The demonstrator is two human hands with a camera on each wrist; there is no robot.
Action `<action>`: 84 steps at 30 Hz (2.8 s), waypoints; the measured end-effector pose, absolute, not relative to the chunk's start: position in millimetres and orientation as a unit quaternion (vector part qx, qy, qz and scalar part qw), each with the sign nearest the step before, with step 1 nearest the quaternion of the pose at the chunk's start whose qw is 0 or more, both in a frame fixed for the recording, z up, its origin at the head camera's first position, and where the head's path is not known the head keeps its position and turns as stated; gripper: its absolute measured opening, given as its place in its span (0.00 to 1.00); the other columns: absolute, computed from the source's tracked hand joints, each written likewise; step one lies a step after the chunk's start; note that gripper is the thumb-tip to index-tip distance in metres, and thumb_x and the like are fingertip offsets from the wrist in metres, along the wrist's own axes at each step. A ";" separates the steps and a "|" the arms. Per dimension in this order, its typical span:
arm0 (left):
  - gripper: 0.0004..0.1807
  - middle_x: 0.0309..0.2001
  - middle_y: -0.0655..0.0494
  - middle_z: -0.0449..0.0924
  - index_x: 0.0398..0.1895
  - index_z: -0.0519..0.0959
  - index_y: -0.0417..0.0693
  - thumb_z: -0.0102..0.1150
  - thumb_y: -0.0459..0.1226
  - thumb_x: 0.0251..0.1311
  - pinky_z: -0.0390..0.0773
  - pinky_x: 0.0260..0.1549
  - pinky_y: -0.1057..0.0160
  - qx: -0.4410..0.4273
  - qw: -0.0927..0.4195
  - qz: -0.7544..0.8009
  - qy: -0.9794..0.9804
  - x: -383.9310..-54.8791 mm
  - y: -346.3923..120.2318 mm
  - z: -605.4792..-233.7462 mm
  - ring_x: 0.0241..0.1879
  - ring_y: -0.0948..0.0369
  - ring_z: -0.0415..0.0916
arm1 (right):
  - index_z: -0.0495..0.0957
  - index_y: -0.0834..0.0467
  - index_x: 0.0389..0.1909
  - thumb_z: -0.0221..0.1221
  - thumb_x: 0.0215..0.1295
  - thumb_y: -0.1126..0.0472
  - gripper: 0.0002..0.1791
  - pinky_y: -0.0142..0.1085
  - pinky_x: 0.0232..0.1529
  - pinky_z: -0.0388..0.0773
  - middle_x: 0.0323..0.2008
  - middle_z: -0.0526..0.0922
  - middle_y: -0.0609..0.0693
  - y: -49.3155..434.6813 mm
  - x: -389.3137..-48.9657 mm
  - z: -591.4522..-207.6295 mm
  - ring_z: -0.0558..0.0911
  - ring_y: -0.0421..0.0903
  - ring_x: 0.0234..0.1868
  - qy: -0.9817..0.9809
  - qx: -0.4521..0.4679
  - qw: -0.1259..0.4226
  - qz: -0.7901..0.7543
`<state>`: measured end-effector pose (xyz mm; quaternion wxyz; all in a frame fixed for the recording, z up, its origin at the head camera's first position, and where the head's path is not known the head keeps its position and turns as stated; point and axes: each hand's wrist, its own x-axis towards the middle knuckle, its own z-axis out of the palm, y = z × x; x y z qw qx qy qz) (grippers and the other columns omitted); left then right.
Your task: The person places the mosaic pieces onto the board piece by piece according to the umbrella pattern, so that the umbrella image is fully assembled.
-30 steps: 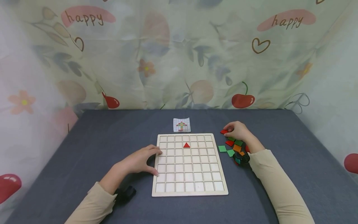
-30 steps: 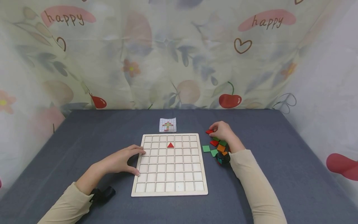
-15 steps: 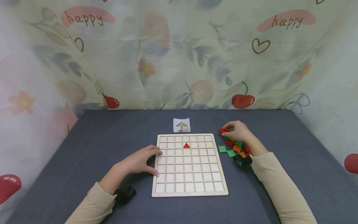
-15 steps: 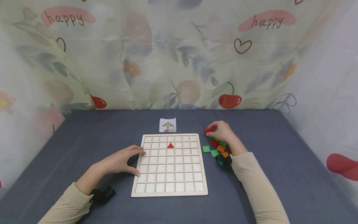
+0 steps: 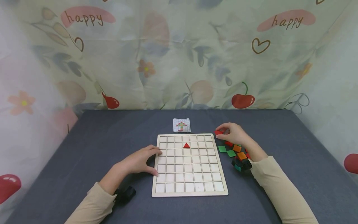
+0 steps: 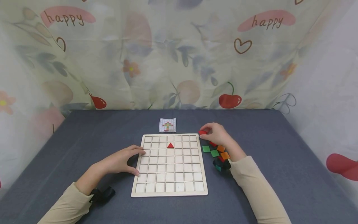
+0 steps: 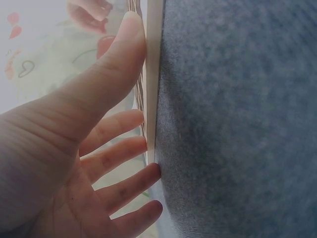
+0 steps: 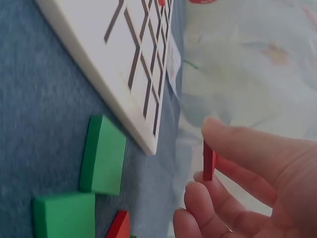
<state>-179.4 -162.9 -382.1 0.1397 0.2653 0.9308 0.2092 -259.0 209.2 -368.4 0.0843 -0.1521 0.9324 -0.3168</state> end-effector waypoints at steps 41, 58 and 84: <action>0.43 0.62 0.45 0.67 0.60 0.69 0.41 0.71 0.52 0.41 0.68 0.59 0.49 0.268 0.138 0.211 0.930 -180.2 -163.5 -383.0 0.61 0.50 0.67 | 0.79 0.54 0.30 0.68 0.52 0.51 0.12 0.31 0.26 0.68 0.22 0.77 0.45 128.7 -231.4 -380.2 0.72 0.40 0.23 0.932 -0.222 0.123 -0.257; 0.43 0.61 0.47 0.67 0.61 0.69 0.42 0.72 0.52 0.42 0.69 0.58 0.50 0.268 0.139 0.217 0.928 -180.6 -162.7 -385.6 0.61 0.52 0.67 | 0.78 0.56 0.29 0.69 0.50 0.52 0.13 0.30 0.25 0.65 0.20 0.75 0.46 118.5 -226.7 -378.6 0.70 0.40 0.23 0.943 -0.213 0.111 -0.231; 0.42 0.61 0.46 0.67 0.61 0.69 0.42 0.71 0.52 0.42 0.69 0.58 0.50 0.267 0.139 0.216 0.929 -179.5 -163.6 -384.1 0.61 0.51 0.67 | 0.80 0.62 0.38 0.64 0.56 0.59 0.12 0.32 0.28 0.70 0.26 0.78 0.52 166.3 -236.9 -364.2 0.73 0.43 0.27 0.931 -0.196 0.082 -0.298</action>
